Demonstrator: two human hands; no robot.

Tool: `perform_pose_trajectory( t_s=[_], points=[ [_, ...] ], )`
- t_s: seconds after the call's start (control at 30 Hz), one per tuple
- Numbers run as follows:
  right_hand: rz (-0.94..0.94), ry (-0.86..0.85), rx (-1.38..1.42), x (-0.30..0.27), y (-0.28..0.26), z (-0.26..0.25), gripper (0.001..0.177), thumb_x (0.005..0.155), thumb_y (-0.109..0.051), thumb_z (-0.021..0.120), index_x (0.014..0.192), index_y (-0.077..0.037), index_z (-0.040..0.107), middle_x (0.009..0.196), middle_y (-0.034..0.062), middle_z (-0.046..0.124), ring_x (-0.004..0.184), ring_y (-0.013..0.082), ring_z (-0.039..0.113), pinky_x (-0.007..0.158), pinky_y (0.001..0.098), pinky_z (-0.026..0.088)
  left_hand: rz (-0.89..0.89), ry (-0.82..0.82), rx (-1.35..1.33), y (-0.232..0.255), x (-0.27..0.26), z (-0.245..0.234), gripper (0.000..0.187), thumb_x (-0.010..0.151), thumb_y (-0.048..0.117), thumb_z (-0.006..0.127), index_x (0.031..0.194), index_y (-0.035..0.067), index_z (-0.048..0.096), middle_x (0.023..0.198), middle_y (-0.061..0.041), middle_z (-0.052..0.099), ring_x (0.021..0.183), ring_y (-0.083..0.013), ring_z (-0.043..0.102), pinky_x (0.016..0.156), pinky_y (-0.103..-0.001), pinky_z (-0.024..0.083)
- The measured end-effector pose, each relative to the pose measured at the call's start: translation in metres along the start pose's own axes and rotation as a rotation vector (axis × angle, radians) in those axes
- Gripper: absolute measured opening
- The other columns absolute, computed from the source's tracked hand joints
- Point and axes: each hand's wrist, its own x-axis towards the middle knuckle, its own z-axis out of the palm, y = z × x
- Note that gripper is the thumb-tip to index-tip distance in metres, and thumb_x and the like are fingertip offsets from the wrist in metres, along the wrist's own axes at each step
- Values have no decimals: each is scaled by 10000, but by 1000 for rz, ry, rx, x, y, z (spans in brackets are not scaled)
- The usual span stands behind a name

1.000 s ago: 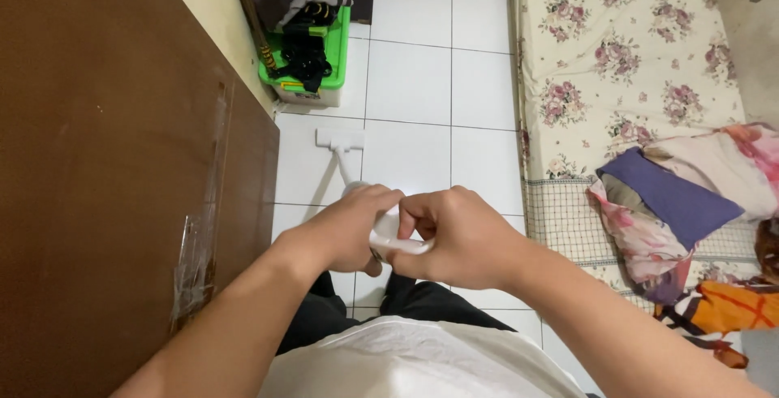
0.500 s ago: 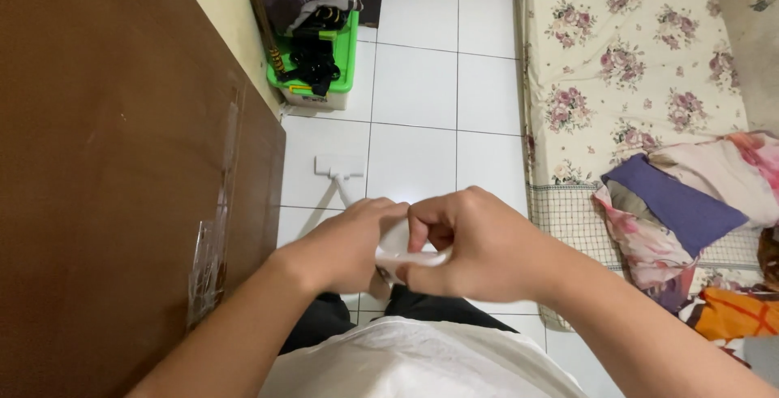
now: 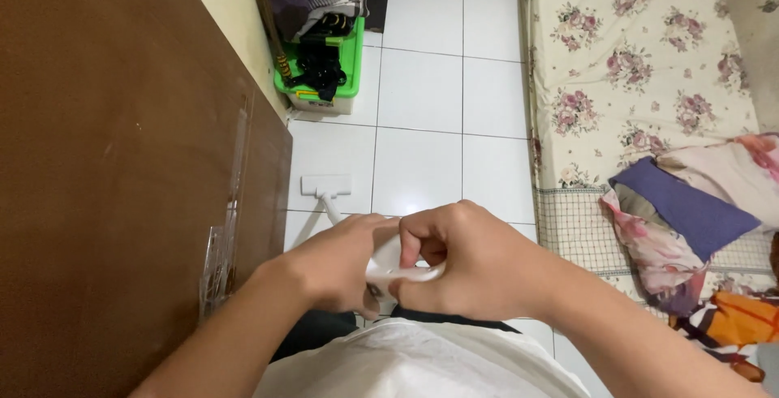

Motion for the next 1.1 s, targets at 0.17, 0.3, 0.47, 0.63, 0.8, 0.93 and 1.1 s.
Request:
perform_pose_trajectory(
  t_s=[0.17,0.3,0.47,0.63,0.8,0.93,1.1],
  points=[
    [-40,53,-79,10,3,13,234,694,-207,792,689,-45,623,540,15,586,506,101,501,478,304,432,-169,-75,-52,28,-20,-27,904,569,95,918,1373,231,527,1409,26,545,1356,-198,512,1156,-335,421],
    [17,102,-115,29,4,25,318,728,-293,815,702,-54,607,511,35,561,473,124,486,469,316,417,-33,79,47,-16,-2,-16,722,534,66,907,1188,131,608,1318,-32,634,1322,-242,556,1111,-360,472],
    [-78,107,-127,39,14,27,314,722,-294,827,706,-64,614,520,9,582,471,111,493,464,300,420,-57,92,30,-21,3,-21,791,505,35,917,1213,150,584,1282,-54,598,1269,-271,552,1034,-389,491],
    [15,108,-108,18,-12,16,321,701,-266,818,666,-32,600,512,50,554,473,127,444,458,327,383,-168,-25,-49,19,-23,-33,741,537,60,891,1205,189,599,1260,-9,641,1231,-232,618,1033,-393,520],
    [-52,87,-135,6,-13,25,277,663,-240,791,650,-24,618,521,44,599,476,133,534,483,317,472,-149,-25,-116,24,-39,-22,883,526,58,911,1312,264,566,1357,34,588,1293,-188,562,1123,-343,445],
    [-64,120,-175,12,-4,36,262,655,-254,799,686,-50,638,530,30,605,470,142,557,497,320,479,-159,-3,-70,8,-30,-11,808,535,73,928,1249,222,582,1363,23,580,1314,-197,540,1146,-341,420],
    [-93,162,-139,20,13,38,279,685,-271,799,679,-51,628,513,37,586,455,146,520,476,320,454,-83,63,-29,-11,-13,-5,723,508,30,899,1158,143,602,1335,-40,597,1297,-243,556,1091,-367,495]
  ],
)
